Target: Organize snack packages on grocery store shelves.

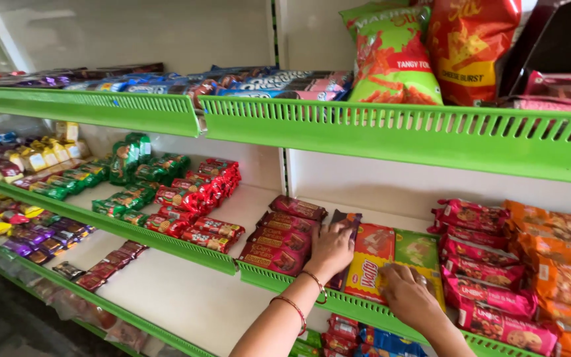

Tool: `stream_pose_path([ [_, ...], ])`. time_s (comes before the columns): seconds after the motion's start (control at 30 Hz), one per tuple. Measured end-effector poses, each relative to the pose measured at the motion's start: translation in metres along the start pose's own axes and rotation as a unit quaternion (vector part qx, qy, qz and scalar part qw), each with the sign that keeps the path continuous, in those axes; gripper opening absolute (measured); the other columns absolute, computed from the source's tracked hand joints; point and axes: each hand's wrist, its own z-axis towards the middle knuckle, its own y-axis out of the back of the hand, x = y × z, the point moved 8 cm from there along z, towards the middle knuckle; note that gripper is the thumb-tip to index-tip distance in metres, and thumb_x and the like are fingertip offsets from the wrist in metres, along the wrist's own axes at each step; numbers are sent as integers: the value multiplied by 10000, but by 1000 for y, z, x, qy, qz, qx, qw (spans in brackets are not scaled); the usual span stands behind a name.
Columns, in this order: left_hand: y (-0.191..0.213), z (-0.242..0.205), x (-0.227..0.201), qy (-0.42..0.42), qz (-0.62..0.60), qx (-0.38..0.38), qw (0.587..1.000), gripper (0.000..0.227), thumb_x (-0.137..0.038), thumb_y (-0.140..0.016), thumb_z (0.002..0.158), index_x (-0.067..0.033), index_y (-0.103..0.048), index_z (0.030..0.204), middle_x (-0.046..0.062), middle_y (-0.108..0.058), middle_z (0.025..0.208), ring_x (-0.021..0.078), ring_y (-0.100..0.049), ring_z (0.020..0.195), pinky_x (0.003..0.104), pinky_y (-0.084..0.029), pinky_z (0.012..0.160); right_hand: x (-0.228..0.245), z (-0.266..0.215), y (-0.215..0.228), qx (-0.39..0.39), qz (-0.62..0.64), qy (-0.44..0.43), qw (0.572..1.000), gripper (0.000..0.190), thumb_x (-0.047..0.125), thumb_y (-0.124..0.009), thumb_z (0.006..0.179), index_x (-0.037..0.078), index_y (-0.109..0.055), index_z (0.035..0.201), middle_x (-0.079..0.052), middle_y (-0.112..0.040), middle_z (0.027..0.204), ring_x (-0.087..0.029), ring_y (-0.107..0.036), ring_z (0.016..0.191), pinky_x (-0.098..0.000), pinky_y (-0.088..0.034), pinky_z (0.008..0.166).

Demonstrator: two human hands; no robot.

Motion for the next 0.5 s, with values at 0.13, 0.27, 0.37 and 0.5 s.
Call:
stream_pose_path([
  [0.13,73,19,26,51,82,-16,995,391,-226,-549,984,-92,-615,1345,145,-541,1440,345,-442,1365,638,-245,1184,9,-8,4,-18,1,15,1000,508,318,-613,898,243,-540,1395,-80,-511,1410,-379,-468,1336,-502,-400,1098],
  [0.27,62,58,93,87,132,16,987,452,-203,-531,953,-228,-595,1400,86,-469,1543,310,-347,1476,627,-172,1233,6,-6,5,-58,-10,12,998,498,305,-630,883,268,-566,1376,-63,-533,1383,-352,-487,1324,-513,-386,1104],
  [0.37,54,85,124,102,146,30,984,494,-215,-530,928,-305,-569,1413,66,-390,1587,317,-273,1510,669,-136,1211,12,28,15,-108,11,39,993,562,273,-678,827,233,-554,1374,-91,-540,1370,-368,-499,1275,-542,-386,1074],
  [0.5,37,90,161,184,125,66,973,491,-318,-519,945,-376,-544,1431,68,-279,1641,380,-211,1527,706,-138,1182,77,99,69,-159,186,130,961,437,175,-668,866,172,-597,1297,-162,-663,1286,-446,-627,1166,-525,-549,915],
])
